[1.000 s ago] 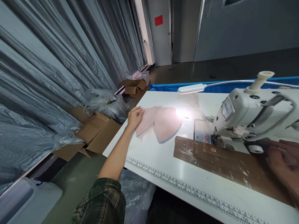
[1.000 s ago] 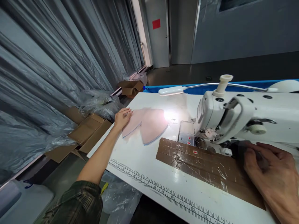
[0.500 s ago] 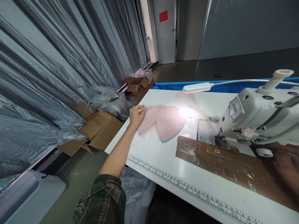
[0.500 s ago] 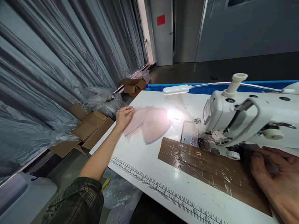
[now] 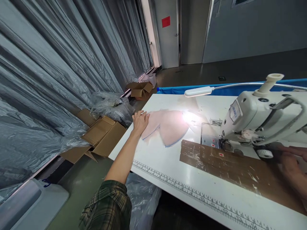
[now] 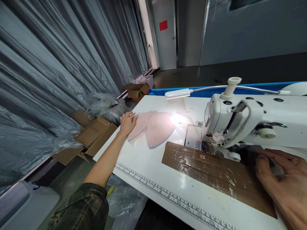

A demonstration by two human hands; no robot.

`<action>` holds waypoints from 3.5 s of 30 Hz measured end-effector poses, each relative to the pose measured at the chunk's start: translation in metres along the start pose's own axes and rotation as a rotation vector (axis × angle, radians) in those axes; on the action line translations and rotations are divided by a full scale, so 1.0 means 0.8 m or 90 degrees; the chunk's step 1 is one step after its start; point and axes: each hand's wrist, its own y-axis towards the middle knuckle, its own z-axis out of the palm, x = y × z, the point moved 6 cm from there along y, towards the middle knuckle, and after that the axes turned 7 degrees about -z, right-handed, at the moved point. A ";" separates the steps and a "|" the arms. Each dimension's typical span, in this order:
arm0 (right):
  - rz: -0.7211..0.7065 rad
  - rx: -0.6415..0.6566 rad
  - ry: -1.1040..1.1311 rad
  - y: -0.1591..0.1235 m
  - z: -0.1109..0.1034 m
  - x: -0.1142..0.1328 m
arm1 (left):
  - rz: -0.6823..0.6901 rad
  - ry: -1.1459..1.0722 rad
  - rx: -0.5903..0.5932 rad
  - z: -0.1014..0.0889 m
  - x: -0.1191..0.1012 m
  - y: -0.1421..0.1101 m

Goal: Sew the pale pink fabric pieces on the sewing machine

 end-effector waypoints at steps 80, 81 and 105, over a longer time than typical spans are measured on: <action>0.028 0.769 0.550 -0.094 0.020 0.115 | 0.734 -0.429 0.371 -0.049 -0.310 -0.207; 0.001 0.777 0.551 -0.094 0.019 0.122 | 0.758 -0.449 0.411 -0.045 -0.320 -0.219; 0.234 0.449 0.636 -0.025 0.063 0.101 | -0.179 -0.880 0.638 0.035 -0.248 -0.160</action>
